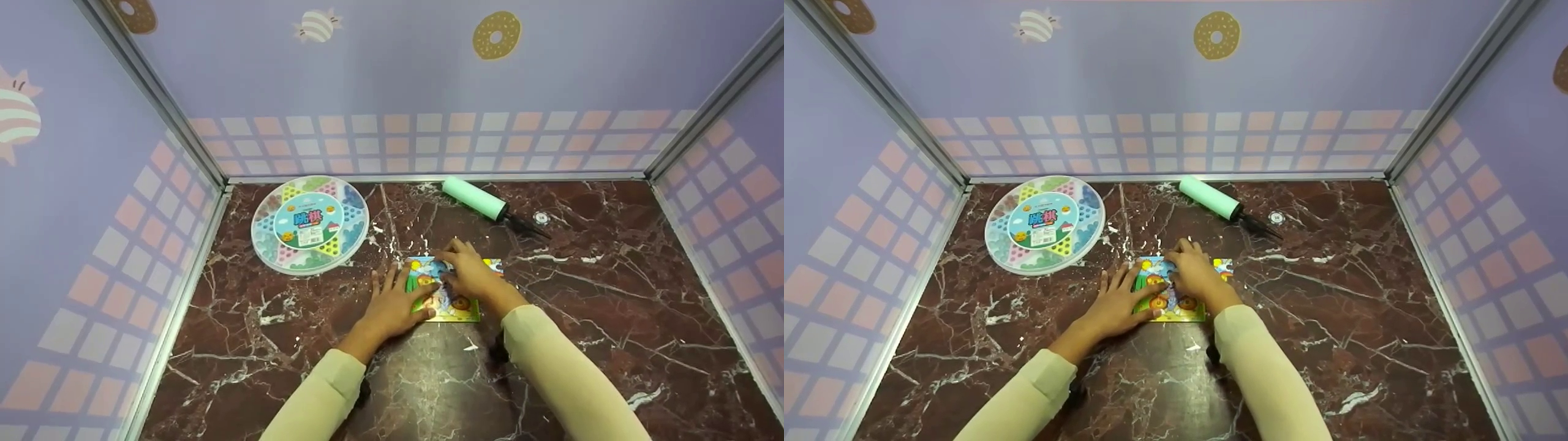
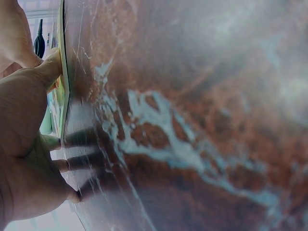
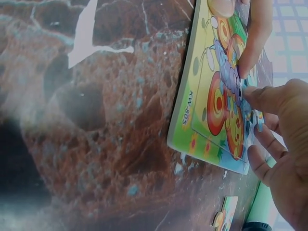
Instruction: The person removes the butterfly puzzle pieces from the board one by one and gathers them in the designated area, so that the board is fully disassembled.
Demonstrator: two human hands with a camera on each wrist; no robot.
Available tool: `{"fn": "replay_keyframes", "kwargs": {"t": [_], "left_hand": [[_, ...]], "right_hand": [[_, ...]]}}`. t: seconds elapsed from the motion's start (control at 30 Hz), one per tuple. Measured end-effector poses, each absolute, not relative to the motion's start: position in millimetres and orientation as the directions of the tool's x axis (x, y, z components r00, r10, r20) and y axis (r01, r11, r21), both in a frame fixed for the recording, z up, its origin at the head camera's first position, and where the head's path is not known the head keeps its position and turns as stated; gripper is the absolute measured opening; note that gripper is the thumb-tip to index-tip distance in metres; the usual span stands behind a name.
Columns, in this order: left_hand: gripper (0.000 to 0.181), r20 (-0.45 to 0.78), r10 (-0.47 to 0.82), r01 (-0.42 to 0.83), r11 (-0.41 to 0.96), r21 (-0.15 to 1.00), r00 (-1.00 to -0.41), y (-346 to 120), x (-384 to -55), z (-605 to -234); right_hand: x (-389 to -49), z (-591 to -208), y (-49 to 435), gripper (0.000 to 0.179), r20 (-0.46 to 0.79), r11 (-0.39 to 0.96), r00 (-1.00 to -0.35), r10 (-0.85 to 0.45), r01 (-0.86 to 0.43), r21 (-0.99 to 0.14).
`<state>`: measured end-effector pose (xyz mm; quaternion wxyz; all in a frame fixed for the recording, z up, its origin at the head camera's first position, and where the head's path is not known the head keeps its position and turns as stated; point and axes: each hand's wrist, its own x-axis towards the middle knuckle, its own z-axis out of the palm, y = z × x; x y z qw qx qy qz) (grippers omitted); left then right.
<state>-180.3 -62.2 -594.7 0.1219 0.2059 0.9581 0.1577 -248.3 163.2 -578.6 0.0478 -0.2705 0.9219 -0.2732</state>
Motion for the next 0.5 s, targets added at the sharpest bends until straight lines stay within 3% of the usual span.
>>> {"fn": "replay_keyframes", "kwargs": {"t": [0.3,0.5], "left_hand": [[0.064,-0.174,0.431,0.352,0.866,0.356,-0.885,-61.8,-180.5,-593.2],[0.064,-0.175,0.431,0.353,0.868,0.349,-0.885,-61.6,-180.6,-593.5]], "right_hand": [[-245.7,-579.8,172.8,0.021,0.112,0.737,-0.848,-0.519,-0.509,-0.445],[-245.0,-577.3,178.7,0.02,0.121,0.752,-0.852,-0.509,-0.509,-0.42]]}}
